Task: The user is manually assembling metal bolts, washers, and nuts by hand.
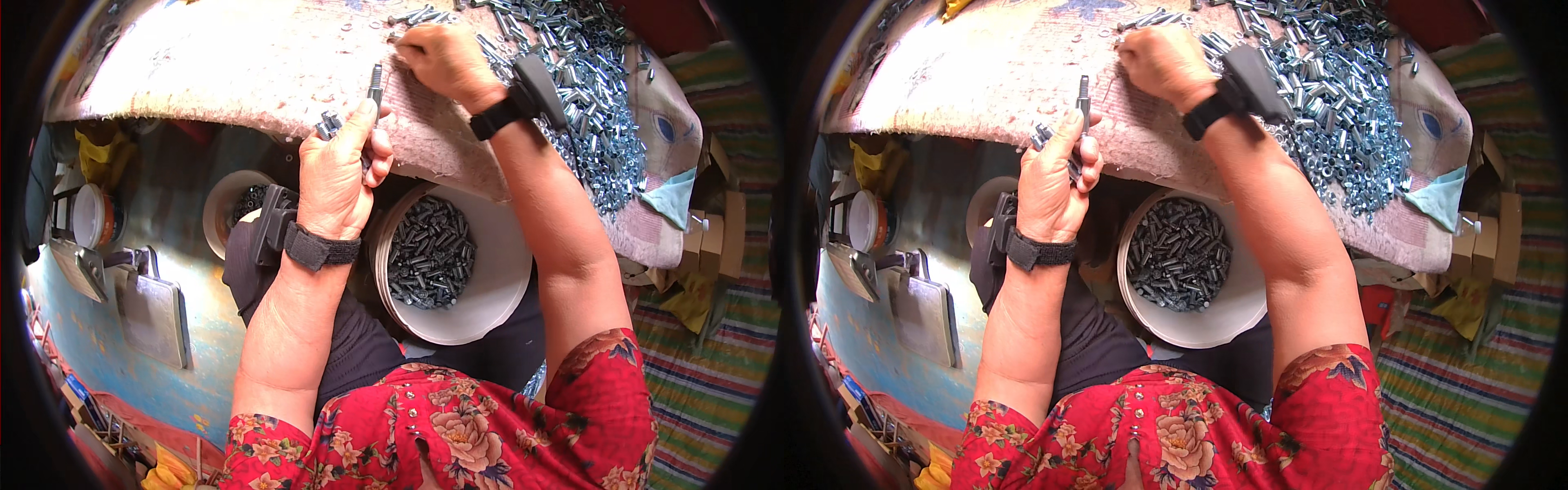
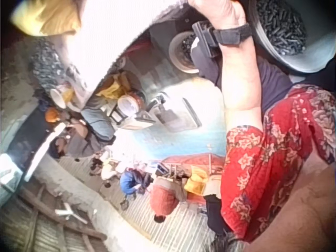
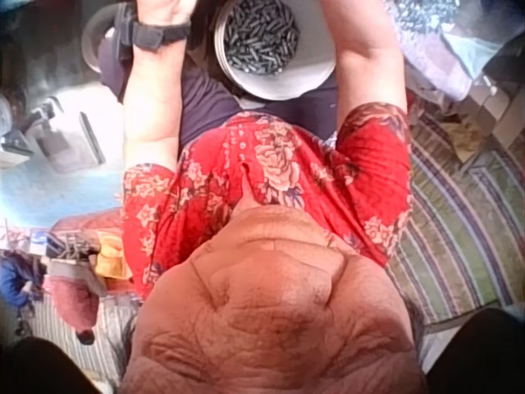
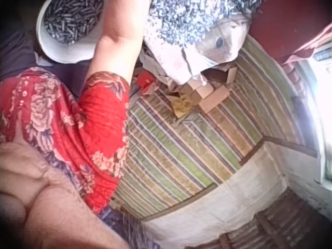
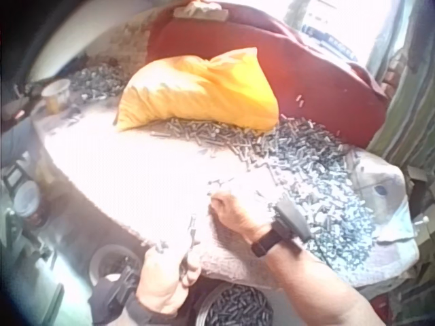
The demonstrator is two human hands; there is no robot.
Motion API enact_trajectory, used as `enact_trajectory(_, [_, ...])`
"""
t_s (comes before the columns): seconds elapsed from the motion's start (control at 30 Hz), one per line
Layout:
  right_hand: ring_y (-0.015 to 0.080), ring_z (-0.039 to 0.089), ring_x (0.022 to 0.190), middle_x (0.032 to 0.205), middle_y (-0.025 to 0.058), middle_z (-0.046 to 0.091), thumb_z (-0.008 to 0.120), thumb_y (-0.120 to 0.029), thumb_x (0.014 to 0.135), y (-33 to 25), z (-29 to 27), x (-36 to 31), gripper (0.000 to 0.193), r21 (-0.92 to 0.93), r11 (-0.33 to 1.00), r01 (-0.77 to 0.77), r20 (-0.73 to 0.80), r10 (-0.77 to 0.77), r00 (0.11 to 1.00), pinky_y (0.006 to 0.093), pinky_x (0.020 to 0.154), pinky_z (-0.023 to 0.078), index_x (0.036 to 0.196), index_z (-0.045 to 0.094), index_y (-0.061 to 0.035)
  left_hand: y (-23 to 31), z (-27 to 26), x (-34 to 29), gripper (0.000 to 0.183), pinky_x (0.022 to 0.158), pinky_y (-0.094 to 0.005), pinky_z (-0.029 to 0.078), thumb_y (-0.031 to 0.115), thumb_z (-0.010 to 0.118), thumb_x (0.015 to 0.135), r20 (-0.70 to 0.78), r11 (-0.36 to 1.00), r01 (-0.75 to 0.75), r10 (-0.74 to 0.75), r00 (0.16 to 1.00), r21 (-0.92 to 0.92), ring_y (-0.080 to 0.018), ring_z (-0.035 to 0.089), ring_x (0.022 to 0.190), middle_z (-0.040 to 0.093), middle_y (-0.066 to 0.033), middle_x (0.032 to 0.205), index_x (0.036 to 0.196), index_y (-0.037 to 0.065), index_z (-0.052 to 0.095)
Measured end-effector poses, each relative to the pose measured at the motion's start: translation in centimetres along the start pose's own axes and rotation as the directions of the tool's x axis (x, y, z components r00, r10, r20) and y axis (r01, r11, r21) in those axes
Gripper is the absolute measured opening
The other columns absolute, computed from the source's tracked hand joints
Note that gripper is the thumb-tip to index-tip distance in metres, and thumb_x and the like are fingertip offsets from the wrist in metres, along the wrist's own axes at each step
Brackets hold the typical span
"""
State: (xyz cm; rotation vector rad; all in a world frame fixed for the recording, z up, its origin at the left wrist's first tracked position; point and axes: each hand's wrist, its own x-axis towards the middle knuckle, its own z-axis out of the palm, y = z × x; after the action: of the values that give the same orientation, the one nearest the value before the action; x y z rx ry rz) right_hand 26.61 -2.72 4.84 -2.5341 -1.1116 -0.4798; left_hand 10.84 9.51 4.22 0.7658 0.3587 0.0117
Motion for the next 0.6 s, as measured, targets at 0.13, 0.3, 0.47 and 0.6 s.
enact_trajectory(0.13, [0.0288,0.061,0.062,0.066,0.0112,0.061,0.058,-0.014,0.074,0.2,-2.1,-1.7,0.01,0.211,0.974,-0.082,-0.034,0.091,0.995,0.0362,0.06,0.049,0.073,0.067,-0.0088,0.0,0.0,0.0,0.021,0.036,-0.017,0.033,0.021,0.06,0.085,-0.011,1.0,0.007,-0.008,1.0,-0.026,-0.0078,0.048,0.043,0.054,-0.0019,0.056,0.087,0.0,0.061])
enact_trajectory(0.3, [0.0284,0.06,0.069,0.07,0.0086,0.059,0.06,-0.014,0.074,-0.5,-2.8,-3.0,0.01,0.068,0.992,0.11,0.077,-0.116,0.99,0.0365,0.063,0.048,0.079,0.066,-0.0078,-0.2,0.0,-0.1,0.02,0.037,-0.0171,0.034,0.021,0.059,0.086,-0.015,0.999,0.016,-0.016,1.0,-0.038,-0.0075,0.048,0.042,0.055,-0.0021,0.056,0.087,0.0,0.061])
enact_trajectory(0.47, [0.0283,0.06,0.072,0.079,0.0102,0.059,0.062,-0.011,0.074,-0.4,-3.0,-2.8,0.016,0.04,0.986,0.161,0.187,-0.166,0.968,0.0339,0.065,0.048,0.088,0.064,-0.0028,-0.2,0.3,-0.3,0.027,0.038,-0.0172,0.032,0.023,0.06,0.085,0.0,0.999,0.034,-0.034,0.999,-0.001,-0.0092,0.047,0.046,0.053,-0.0013,0.059,0.094,-0.003,0.059])
enact_trajectory(0.6, [0.0285,0.059,0.072,0.076,0.0095,0.058,0.058,-0.013,0.075,-0.8,-2.2,-3.1,0.01,-0.014,0.985,0.174,0.145,-0.17,0.975,0.0355,0.065,0.048,0.078,0.061,-0.0044,-0.6,0.1,-0.7,0.027,0.038,-0.0171,0.031,0.023,0.059,0.086,-0.004,0.999,0.049,-0.049,0.999,0.007,-0.009,0.046,0.046,0.053,-0.0014,0.059,0.094,-0.003,0.059])
